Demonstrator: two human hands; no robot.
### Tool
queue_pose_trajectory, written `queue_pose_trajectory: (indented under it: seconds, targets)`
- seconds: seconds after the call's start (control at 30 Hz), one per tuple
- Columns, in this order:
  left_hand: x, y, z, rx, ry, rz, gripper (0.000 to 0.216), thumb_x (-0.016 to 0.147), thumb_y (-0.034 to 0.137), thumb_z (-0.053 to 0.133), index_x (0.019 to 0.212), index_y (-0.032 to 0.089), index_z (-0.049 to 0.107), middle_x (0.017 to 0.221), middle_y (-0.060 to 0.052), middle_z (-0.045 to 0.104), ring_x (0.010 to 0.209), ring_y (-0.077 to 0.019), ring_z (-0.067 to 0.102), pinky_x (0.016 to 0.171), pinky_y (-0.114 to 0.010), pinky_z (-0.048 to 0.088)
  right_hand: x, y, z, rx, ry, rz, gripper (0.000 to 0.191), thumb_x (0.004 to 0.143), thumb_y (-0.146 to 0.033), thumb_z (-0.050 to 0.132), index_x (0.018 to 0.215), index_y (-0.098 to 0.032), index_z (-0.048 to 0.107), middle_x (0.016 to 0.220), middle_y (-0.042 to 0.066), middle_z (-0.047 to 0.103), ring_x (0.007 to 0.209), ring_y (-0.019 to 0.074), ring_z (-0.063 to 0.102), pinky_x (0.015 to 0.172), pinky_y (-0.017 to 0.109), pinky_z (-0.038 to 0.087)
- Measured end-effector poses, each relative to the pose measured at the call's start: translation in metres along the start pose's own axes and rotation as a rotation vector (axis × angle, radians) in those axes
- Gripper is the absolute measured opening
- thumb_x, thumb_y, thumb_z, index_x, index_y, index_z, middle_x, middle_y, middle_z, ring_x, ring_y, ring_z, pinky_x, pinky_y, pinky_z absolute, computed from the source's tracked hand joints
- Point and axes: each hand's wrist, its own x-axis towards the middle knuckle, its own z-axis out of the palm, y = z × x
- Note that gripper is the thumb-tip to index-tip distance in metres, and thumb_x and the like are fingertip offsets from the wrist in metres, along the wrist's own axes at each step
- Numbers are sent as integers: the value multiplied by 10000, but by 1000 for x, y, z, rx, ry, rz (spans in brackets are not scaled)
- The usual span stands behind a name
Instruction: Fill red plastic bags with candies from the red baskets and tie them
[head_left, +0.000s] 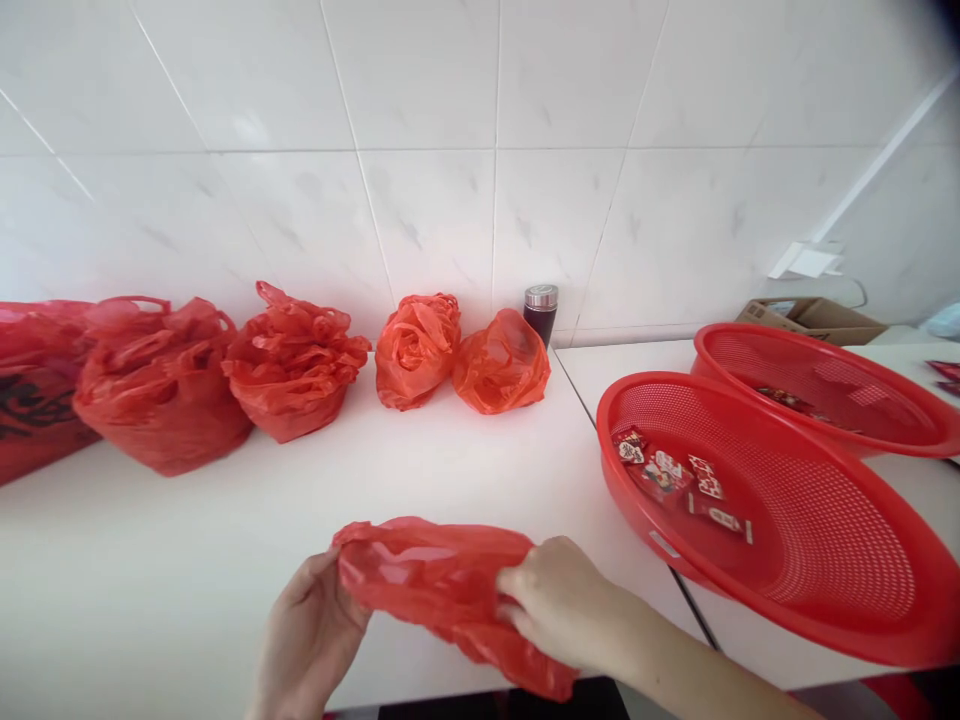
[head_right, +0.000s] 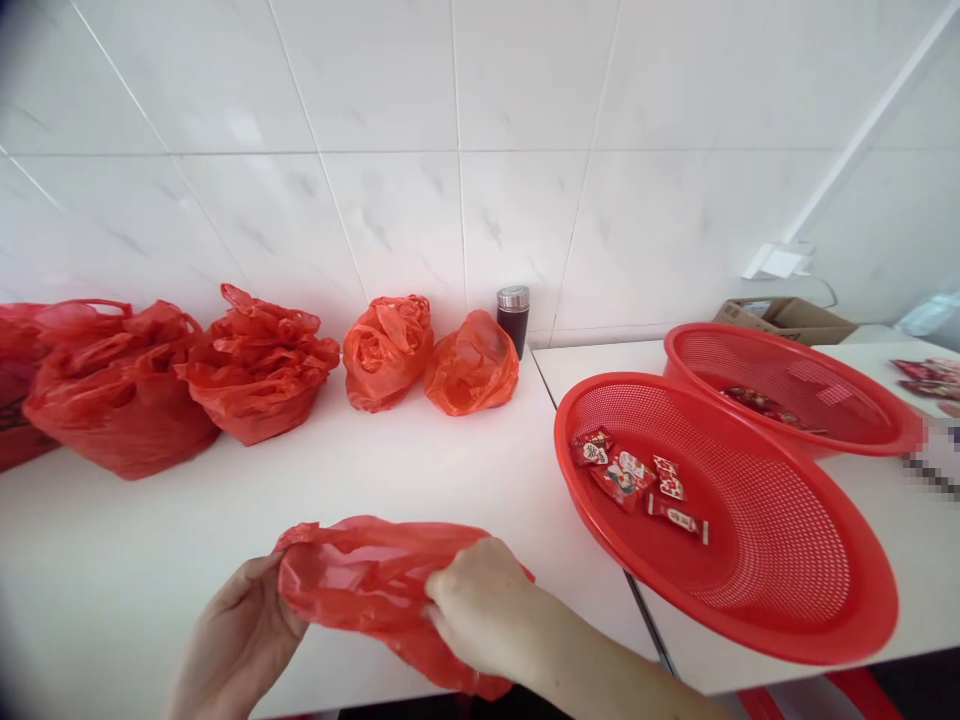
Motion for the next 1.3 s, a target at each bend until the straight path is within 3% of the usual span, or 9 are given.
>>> queue_pose_trajectory:
  seconds: [0.07, 0.17, 0.3, 0.47, 0.67, 0.83, 0.93, 1.07, 1.3]
  targets:
    - [7, 7, -10, -33, 11, 45, 155, 730, 49, 512, 683, 171, 594, 626, 8, 637, 525, -94, 604, 514, -182, 523, -9, 15, 8, -54, -52, 93, 117, 761, -201, 633, 826, -235, 722, 612, 48, 695, 527, 213, 619, 538, 288, 351]
    - [14, 6, -18, 180, -2, 158, 57, 746, 160, 609, 784, 200, 597, 733, 11, 616, 588, -106, 587, 522, -197, 501, -18, 31, 11, -24, -10, 176, 606, 667, -152, 671, 1254, -281, 590, 737, 48, 726, 620, 244, 646, 567, 288, 356]
    - [2, -22, -6, 831, 86, 796, 393, 650, 331, 771, 1014, 277, 633, 1289, -54, 514, 1161, -274, 520, 954, -391, 456, -15, 36, 10, -63, -34, 223, 915, 611, -133, 702, 1449, -292, 369, 1006, 112, 692, 770, 282, 642, 709, 355, 417]
    - [-21, -61, 20, 1380, -186, 1388, 88, 766, 294, 669, 792, 273, 750, 1468, -43, 405, 1375, -379, 282, 1125, -545, 192, -6, 32, 15, -63, -44, 176, 980, 607, -217, 755, 1475, -292, 305, 1284, 168, 535, 1006, 331, 580, 908, 473, 382]
    - [8, -56, 20, 2063, -133, 1118, 261, 853, 302, 542, 696, 258, 745, 1361, -92, 548, 1254, -393, 435, 1018, -655, 225, -15, 31, 23, -76, 54, 102, 961, 599, -268, 820, 1438, -293, 352, 1569, 157, 128, 1379, 461, 202, 1114, 577, 113]
    - [16, -58, 10, 2194, -136, 1119, 147, 809, 252, 564, 778, 239, 707, 1194, -112, 624, 1141, -330, 520, 1042, -670, 148, -17, 32, 18, -63, 263, 110, 965, 604, -308, 845, 1433, -262, 355, 1582, 160, 7, 1413, 465, 40, 1124, 599, 138]
    - [18, -64, 3, 2207, -182, 1103, 203, 777, 159, 545, 840, 256, 712, 1423, -104, 468, 1309, -368, 374, 1036, -653, 187, -13, 30, 8, -78, 450, 70, 710, 720, -214, 755, 1363, -232, 453, 1567, 161, 95, 1424, 428, 64, 1121, 598, 179]
    - [29, -53, -3, 2217, -371, 867, 340, 792, 126, 480, 1022, 281, 676, 1203, -67, 650, 1033, -261, 619, 1008, -506, 341, -18, 25, -15, 14, 723, -56, 307, 841, -154, 604, 1144, -206, 599, 1383, 140, 437, 1323, 317, 368, 1058, 516, 357]
    - [32, -15, 11, 2030, -51, 1119, 366, 894, 212, 379, 1241, 194, 495, 1290, -108, 566, 973, -251, 654, 784, -360, 504, -58, -1, -91, 238, 867, -103, 190, 853, -87, 575, 1005, -191, 623, 914, 46, 647, 872, 162, 599, 797, 318, 506]
